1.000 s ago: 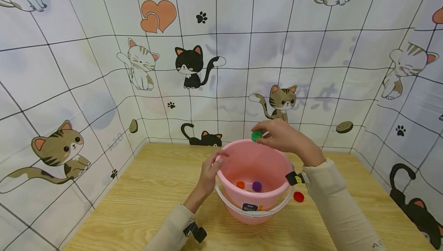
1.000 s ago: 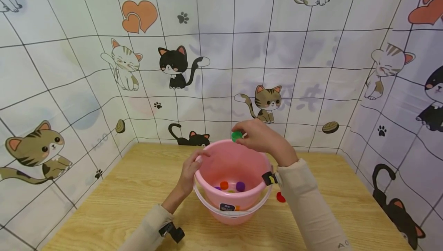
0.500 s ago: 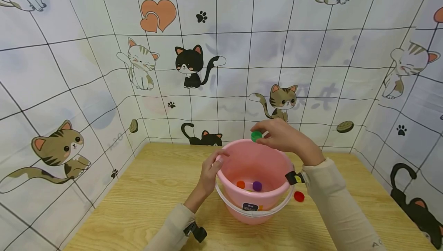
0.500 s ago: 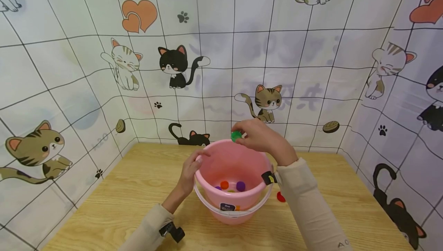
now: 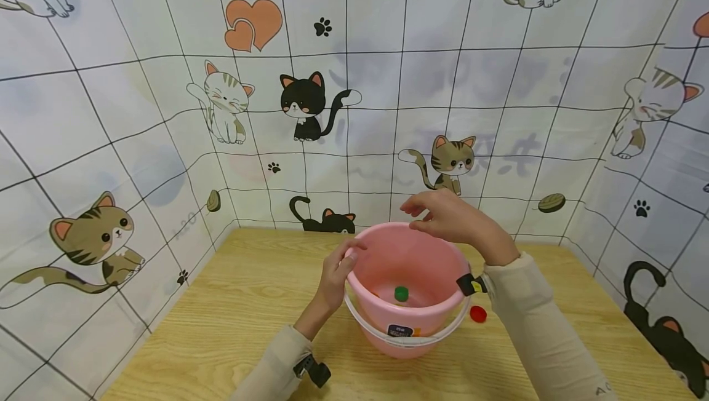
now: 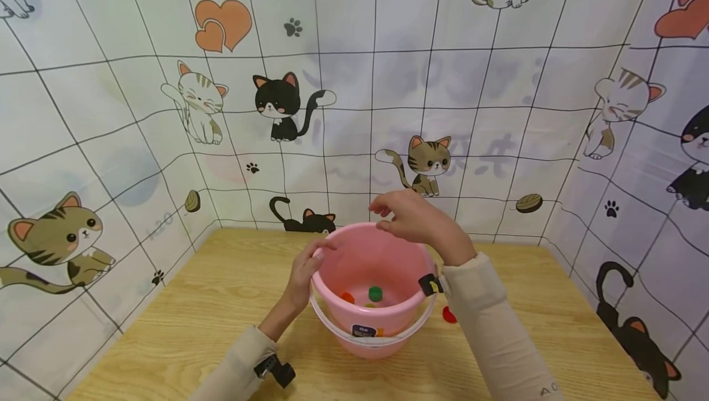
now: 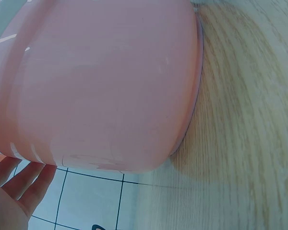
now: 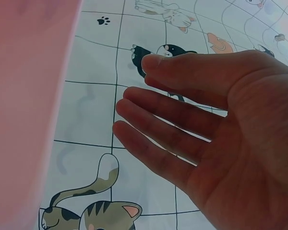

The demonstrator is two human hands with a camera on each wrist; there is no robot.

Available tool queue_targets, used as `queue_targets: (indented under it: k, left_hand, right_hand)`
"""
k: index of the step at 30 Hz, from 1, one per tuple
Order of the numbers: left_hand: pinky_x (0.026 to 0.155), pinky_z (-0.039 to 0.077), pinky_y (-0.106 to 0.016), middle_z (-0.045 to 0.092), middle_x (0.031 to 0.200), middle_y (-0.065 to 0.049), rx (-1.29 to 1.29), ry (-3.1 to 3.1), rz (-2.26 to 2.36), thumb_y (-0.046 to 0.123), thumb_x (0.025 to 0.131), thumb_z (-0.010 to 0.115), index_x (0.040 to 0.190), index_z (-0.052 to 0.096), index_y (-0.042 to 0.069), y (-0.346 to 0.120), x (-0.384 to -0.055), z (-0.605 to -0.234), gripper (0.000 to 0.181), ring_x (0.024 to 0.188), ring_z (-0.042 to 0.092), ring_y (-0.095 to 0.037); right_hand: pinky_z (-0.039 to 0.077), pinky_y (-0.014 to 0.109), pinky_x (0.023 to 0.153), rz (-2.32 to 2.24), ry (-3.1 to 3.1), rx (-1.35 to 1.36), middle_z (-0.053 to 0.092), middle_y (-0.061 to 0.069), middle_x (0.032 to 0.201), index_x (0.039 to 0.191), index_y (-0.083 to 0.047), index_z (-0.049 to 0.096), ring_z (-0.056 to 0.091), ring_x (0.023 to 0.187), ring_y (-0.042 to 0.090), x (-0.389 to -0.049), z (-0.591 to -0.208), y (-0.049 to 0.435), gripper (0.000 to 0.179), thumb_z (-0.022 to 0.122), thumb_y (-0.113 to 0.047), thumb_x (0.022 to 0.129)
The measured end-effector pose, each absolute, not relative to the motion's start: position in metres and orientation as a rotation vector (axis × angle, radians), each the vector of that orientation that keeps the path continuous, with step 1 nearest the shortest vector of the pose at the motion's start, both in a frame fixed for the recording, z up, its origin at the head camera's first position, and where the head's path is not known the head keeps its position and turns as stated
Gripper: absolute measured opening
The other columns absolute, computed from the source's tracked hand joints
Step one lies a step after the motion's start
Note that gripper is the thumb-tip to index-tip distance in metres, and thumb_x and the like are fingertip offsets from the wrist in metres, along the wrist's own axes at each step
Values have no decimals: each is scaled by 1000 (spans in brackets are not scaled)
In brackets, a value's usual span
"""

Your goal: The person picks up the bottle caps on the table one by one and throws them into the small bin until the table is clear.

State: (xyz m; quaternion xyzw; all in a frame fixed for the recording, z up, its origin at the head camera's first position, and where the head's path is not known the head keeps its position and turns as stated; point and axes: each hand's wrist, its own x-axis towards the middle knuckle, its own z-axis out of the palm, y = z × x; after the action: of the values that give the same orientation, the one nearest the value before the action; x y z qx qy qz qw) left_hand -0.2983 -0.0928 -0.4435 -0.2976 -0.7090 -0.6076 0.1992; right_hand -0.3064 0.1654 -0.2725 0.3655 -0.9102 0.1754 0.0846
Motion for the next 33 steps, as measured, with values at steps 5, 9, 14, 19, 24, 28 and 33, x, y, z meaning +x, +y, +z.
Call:
queue_targets:
  k: [5,9,14,19,24,28,33]
  left_hand:
    - [82,61,-41,67,123,-19,-820,-1987,-1711,23,102,43,121,64,6,-92,-298,-444,33,103,65,-40]
    - [82,61,-43,67,123,-19,-811,-1990,-1725,24,102,43,121,65,8,-93,-299,-445,33,103,65,-42]
    - [80,62,-44,67,123,-21,-816,-1987,-1730,23,102,43,121,65,6,-93,-299,-446,34,101,65,-41]
    - [82,61,-41,67,125,-19,-810,-1996,-1735,24,103,42,122,64,7,-93,-299,-445,34,103,65,-38]
    - [81,61,-39,66,125,-17,-817,-1996,-1741,25,103,42,122,64,8,-92,-300,-446,34,103,66,-38]
    - [81,61,-42,66,125,-20,-829,-1992,-1728,24,103,42,123,63,5,-91,-301,-445,35,102,65,-41]
    - [80,62,-43,66,124,-22,-818,-1996,-1730,24,103,42,122,64,4,-92,-302,-446,35,102,64,-41]
  right_hand:
    - [61,45,89,532,-2722,1075,74,14,122,125,-2,70,71,110,30,-303,-273,168,33,73,-11,93]
    - [61,45,88,517,-2712,1064,74,15,121,124,-2,70,71,109,30,-302,-273,172,32,73,-10,93]
    - [62,45,87,528,-2702,1053,74,14,119,122,-2,71,72,107,30,-299,-276,177,31,74,-10,93]
    - [62,46,85,563,-2703,1039,74,16,119,121,-1,71,72,106,31,-296,-282,189,30,73,-9,93]
    - [62,47,85,594,-2700,986,74,16,119,121,-2,71,72,106,32,-293,-288,206,28,72,-9,93]
    - [62,47,85,616,-2700,935,74,15,119,122,-2,70,72,105,31,-290,-296,219,29,72,-10,94]
    - [62,44,82,614,-2682,899,74,15,118,123,-1,70,74,99,29,-287,-311,233,29,70,-10,96]
